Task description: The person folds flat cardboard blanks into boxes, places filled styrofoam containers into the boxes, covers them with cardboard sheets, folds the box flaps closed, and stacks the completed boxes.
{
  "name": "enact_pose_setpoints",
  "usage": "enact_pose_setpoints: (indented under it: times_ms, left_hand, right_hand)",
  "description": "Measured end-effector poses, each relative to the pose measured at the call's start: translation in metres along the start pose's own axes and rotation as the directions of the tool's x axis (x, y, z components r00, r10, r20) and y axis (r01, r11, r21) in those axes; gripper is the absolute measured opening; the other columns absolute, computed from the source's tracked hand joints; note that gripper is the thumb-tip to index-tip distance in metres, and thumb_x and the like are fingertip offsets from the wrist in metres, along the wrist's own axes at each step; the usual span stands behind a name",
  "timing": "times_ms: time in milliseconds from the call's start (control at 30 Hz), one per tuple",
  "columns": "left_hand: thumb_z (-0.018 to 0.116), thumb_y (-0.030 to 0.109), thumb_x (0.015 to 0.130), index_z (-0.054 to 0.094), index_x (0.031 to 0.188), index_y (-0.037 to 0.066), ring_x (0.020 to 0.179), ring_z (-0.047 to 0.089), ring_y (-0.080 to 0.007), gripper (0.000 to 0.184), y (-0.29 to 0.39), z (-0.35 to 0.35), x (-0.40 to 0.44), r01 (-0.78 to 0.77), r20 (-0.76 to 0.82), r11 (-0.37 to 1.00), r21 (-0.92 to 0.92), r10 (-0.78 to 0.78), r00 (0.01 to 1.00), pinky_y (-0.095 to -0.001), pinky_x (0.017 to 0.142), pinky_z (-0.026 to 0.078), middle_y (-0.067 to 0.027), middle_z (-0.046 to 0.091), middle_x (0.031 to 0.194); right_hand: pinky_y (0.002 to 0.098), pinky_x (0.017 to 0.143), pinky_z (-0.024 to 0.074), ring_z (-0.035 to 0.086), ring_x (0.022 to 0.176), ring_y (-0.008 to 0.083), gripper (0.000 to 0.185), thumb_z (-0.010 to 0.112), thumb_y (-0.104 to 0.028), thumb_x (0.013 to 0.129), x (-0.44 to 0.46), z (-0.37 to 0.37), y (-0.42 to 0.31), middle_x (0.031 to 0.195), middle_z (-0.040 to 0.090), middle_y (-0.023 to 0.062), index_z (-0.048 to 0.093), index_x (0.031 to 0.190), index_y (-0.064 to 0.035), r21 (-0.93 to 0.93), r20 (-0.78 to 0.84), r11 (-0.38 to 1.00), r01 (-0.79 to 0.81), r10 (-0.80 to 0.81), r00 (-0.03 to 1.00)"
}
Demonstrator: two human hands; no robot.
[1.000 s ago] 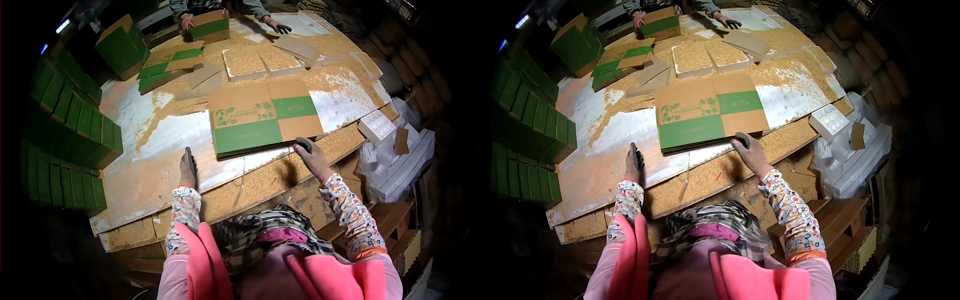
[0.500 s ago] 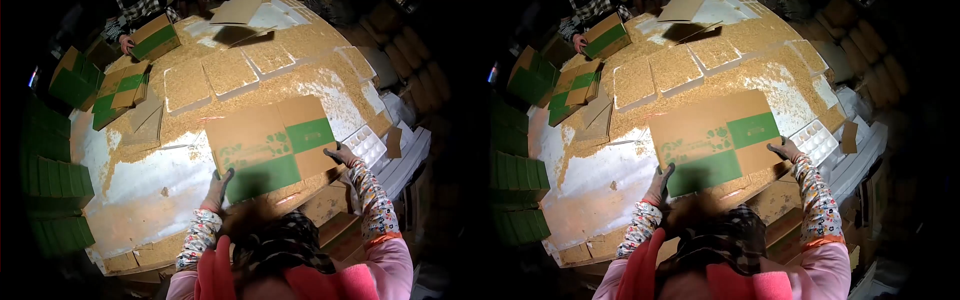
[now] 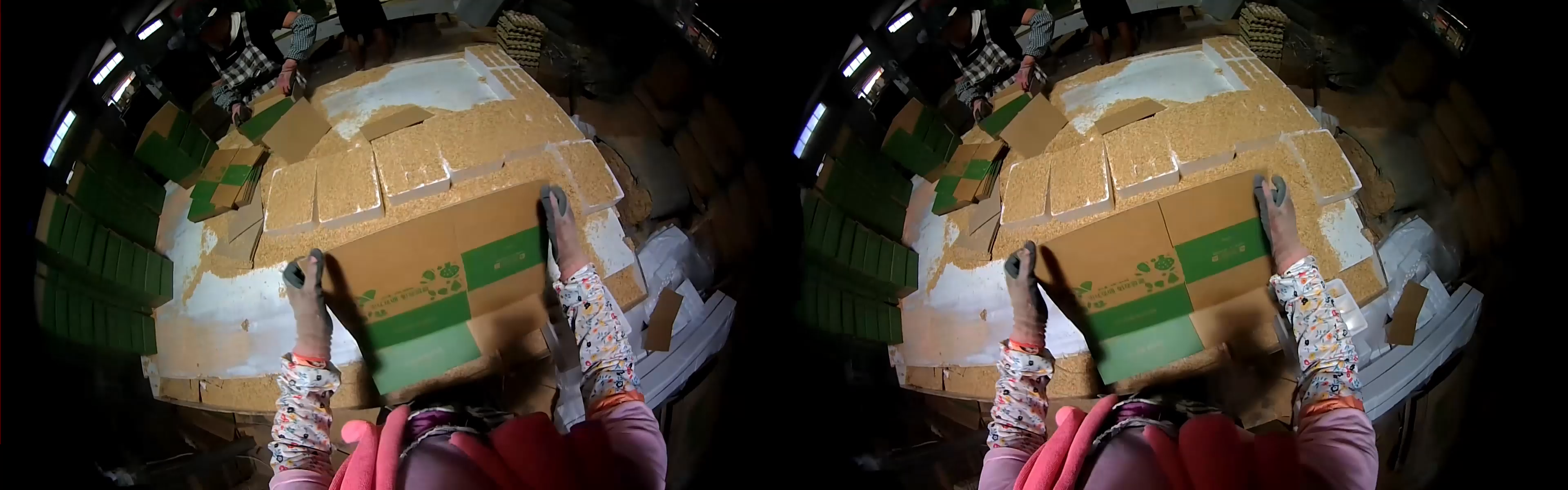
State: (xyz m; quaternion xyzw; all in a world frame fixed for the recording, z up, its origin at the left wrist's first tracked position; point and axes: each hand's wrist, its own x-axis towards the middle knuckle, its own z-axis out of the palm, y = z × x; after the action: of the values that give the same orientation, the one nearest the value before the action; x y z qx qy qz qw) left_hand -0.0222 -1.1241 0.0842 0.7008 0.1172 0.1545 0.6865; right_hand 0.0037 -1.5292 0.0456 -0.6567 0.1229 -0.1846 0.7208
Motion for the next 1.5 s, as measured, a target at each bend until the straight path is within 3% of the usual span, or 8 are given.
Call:
enact_pose_setpoints:
  times_ms: [233, 300, 500, 733, 867, 1033, 1133, 1500]
  left_hand:
    - [0.062, 0.011, 0.082, 0.062, 0.088, -0.001, 0.077, 0.059, -0.0194, 0.013, -0.013, -0.043, 0.066, -0.802, 0.489, 0.417, 0.428, 0.640, 0.593, -0.0282, 0.075, 0.047, -0.0095, 0.062, 0.080]
    - [0.065, 0.016, 0.079, 0.061, 0.096, 0.002, 0.081, 0.060, -0.0267, 0.022, 0.038, -0.012, 0.057, 0.235, 0.242, 0.972, 0.025, -0.234, 0.942, -0.0333, 0.076, 0.048, -0.0142, 0.063, 0.085]
    - [0.051, 0.064, 0.083, 0.031, 0.140, 0.010, 0.133, 0.030, -0.0388, 0.080, 0.082, 0.064, -0.079, -0.646, 0.818, 0.600, 0.473, -0.570, 0.070, -0.0474, 0.109, 0.026, -0.0216, 0.039, 0.138]
    - [0.078, 0.054, 0.059, 0.017, 0.141, -0.006, 0.133, 0.028, -0.0387, 0.118, -0.034, 0.024, -0.042, 0.015, 0.395, 0.753, 0.658, -0.362, 0.844, -0.0399, 0.109, 0.027, -0.0277, 0.029, 0.141]
    - [0.077, 0.038, 0.070, 0.017, 0.139, -0.008, 0.122, 0.038, -0.0382, 0.103, -0.030, 0.026, -0.066, -0.409, 0.251, 0.740, 0.534, 0.323, 0.912, -0.0414, 0.104, 0.032, -0.0270, 0.035, 0.134]
    - [0.055, 0.042, 0.089, 0.026, 0.137, -0.008, 0.109, 0.054, -0.0287, 0.074, -0.032, 0.014, -0.041, 0.349, 0.616, 0.870, 0.348, -0.492, 0.615, -0.0334, 0.096, 0.040, -0.0222, 0.053, 0.120]
    - [0.058, 0.035, 0.089, 0.038, 0.132, -0.005, 0.111, 0.052, -0.0244, 0.061, -0.004, 0.019, -0.064, 0.164, 0.676, 0.964, 0.208, -0.263, 0.689, -0.0331, 0.098, 0.038, -0.0191, 0.051, 0.124]
    - [0.062, 0.008, 0.082, 0.035, 0.135, 0.002, 0.118, 0.043, -0.0355, 0.060, -0.030, 0.026, 0.010, -0.565, 0.537, 0.521, 0.640, 0.223, 0.814, -0.0398, 0.104, 0.033, -0.0213, 0.042, 0.131]
  right_hand:
    - [0.0278, 0.092, 0.0426, 0.052, 0.104, 0.0157, 0.045, 0.066, -0.018, 0.084, -0.061, 0.022, -0.062, 0.114, 0.052, 0.0076, 0.046, 0.121, -0.0004, 0.304, -0.008, 0.936, 0.178, -0.185, 0.983]
    - [0.0285, 0.092, 0.0429, 0.054, 0.101, 0.0159, 0.042, 0.062, -0.023, 0.087, -0.054, 0.000, -0.065, 0.111, 0.055, 0.0092, 0.047, 0.119, 0.0000, 0.143, 0.185, 0.982, 0.124, -0.150, 0.971]
    - [0.0349, 0.108, 0.0235, 0.030, 0.131, 0.0312, 0.104, 0.071, -0.052, 0.073, -0.055, 0.061, -0.023, 0.138, 0.032, 0.0267, 0.020, 0.134, 0.0143, -0.356, 0.400, 0.862, 0.362, -0.209, 0.892]
    - [0.0379, 0.099, 0.0390, 0.052, 0.114, 0.0266, 0.060, 0.065, -0.041, 0.082, 0.024, 0.025, -0.112, 0.121, 0.054, 0.0228, 0.052, 0.118, 0.0058, -0.551, 0.734, 0.831, -0.072, 0.524, 0.433]
    - [0.0492, 0.111, 0.0191, 0.030, 0.132, 0.0386, 0.093, 0.057, -0.065, 0.075, -0.088, 0.041, -0.085, 0.139, 0.033, 0.0249, 0.031, 0.138, -0.0026, -0.284, 0.956, -0.062, 0.957, 0.050, 0.287]
    - [0.0478, 0.108, 0.0271, 0.036, 0.129, 0.0354, 0.086, 0.044, -0.066, 0.085, -0.095, -0.004, 0.011, 0.142, 0.034, 0.0158, 0.026, 0.142, -0.0043, -0.286, 0.605, 0.958, -0.026, 0.202, 0.770]
    - [0.0461, 0.108, 0.0294, 0.038, 0.128, 0.0339, 0.090, 0.034, -0.072, 0.085, -0.082, -0.016, 0.006, 0.143, 0.035, 0.0168, 0.025, 0.144, -0.0032, 0.368, 0.671, 0.435, -0.822, 0.488, 0.558]
    - [0.0350, 0.112, 0.0189, 0.024, 0.137, 0.0314, 0.067, 0.057, -0.024, 0.091, -0.101, 0.038, 0.001, 0.145, 0.027, 0.0253, 0.023, 0.141, 0.0057, -0.317, 0.539, 0.948, 0.021, 0.162, 0.827]
